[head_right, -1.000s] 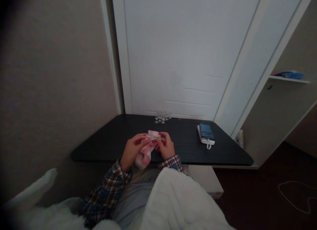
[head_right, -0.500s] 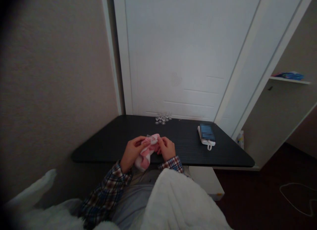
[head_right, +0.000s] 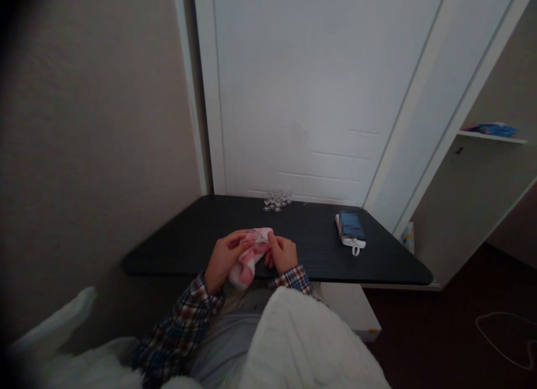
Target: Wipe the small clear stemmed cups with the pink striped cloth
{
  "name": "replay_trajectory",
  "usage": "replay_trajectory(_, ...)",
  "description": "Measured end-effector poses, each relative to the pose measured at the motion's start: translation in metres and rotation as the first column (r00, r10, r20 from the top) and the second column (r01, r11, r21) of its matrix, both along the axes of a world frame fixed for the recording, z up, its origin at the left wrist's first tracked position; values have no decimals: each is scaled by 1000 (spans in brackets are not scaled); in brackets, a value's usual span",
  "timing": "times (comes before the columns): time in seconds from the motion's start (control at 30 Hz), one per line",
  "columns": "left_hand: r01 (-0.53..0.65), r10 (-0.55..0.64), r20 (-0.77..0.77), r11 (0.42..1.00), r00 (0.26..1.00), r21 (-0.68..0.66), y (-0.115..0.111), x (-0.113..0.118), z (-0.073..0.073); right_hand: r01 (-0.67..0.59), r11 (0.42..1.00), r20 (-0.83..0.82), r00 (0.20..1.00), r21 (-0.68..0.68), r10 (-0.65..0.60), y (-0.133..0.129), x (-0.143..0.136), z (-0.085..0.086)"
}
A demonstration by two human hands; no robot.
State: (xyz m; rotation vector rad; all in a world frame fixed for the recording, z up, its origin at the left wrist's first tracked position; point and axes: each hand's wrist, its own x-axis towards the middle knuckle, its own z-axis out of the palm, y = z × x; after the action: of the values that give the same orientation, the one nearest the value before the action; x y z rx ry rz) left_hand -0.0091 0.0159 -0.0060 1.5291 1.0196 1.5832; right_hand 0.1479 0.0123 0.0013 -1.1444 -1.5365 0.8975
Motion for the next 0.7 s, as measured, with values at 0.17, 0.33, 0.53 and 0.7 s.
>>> replay_trajectory(0.17,-3,4,-9,999,1000,40,0,0,-1,5,1000,13,1000,26,-6,2,0,-1)
replay_trajectory(0.33,20,-18,-34,997,999,69,0,-1,-2,4,999,25,1000,45,-6,3,0,-2)
replay_trajectory(0.53,11,-10,-10,999,1000,43,0,0,-2,10,998,39,999,64,-13,5,0,-4)
replay_trajectory(0.7,-7,7,-4,999,1000,37,-2,0,0,14,995,18,1000,100,-16,4,-1,-4)
